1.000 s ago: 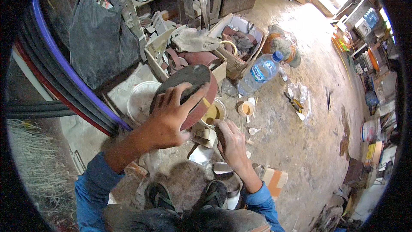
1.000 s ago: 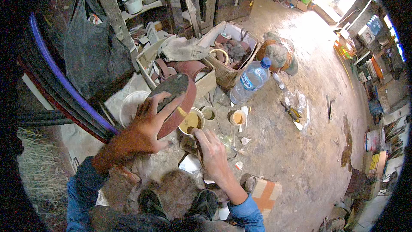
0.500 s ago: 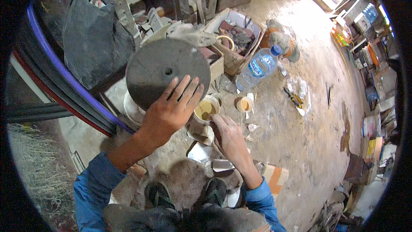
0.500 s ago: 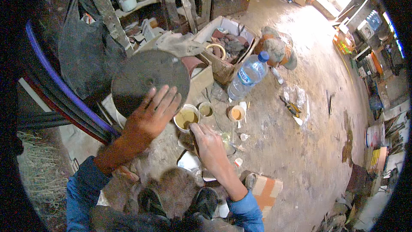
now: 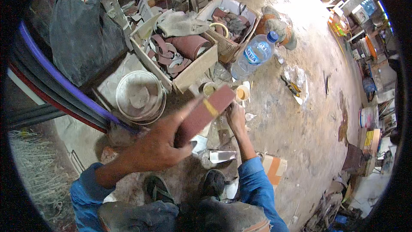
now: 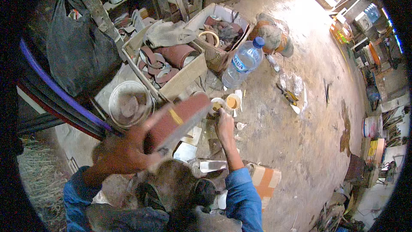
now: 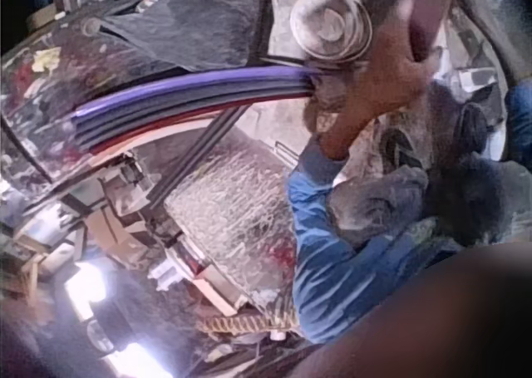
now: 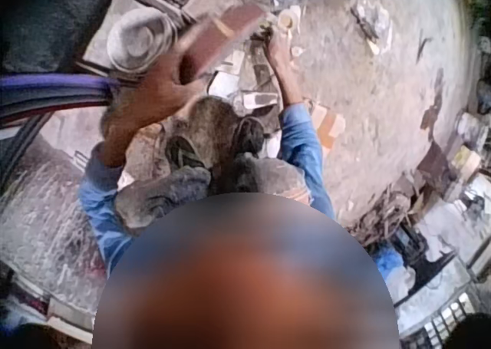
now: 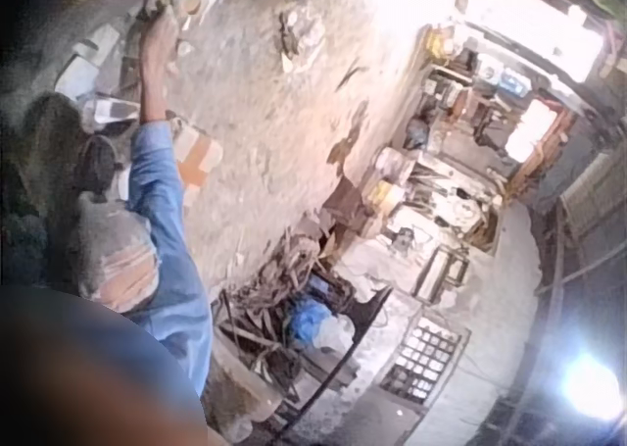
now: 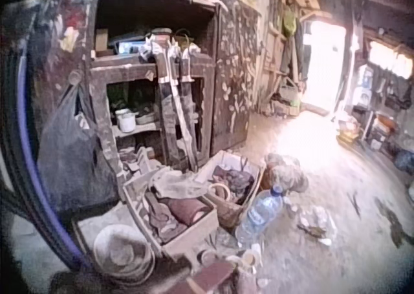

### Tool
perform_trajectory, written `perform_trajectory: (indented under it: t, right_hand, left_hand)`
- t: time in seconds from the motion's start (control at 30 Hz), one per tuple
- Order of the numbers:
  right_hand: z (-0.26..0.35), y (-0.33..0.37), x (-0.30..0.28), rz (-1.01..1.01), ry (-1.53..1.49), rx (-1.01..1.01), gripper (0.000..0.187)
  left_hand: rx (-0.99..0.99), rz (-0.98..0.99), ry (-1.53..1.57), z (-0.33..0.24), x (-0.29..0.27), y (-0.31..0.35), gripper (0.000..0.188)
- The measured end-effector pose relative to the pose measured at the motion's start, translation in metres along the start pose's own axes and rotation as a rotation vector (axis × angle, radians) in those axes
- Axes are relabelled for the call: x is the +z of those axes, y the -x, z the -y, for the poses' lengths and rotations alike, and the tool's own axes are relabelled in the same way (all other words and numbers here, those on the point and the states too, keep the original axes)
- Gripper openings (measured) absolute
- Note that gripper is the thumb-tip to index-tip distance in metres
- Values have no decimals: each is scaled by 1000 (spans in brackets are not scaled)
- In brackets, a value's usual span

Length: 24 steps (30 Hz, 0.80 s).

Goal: The person sits on the floor and applies glue from a white tube to the edge of a circular sanding disc. They repeatedly squeeze glue along the perimeter and spread it with a finger, then flip the disc to apply glue to the other side. The person then stands and moves to a bench grinder, placing the disc on the machine.

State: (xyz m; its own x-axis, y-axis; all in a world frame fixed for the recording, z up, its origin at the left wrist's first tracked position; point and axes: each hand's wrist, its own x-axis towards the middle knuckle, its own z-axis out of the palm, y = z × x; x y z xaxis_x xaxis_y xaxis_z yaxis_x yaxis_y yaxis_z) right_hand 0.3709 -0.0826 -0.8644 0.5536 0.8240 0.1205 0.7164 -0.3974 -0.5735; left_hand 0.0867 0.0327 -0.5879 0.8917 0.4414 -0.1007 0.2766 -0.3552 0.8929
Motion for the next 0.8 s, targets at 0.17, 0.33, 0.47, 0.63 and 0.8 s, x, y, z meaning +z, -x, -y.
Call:
perform_trajectory:
  t: [0.17,0.33,0.47,0.63,0.8]
  right_hand:
    - [-3,34,-6,-56,-10,201,39]
    - [-20,81,-17,-609,-3,380,54]
    - [-52,82,-13,-510,-91,556,76]
    - [-78,68,-6,-432,-435,548,66]
    - [-92,61,-1,-464,-467,511,49]
  left_hand:
    - [-147,-103,173,76,88,23,88]
    - [-119,-151,39,113,113,52,93]
    - [60,-200,-169,113,109,44,80]
    - [135,-67,-452,117,97,33,72]
    - [164,-80,-487,123,96,39,73]
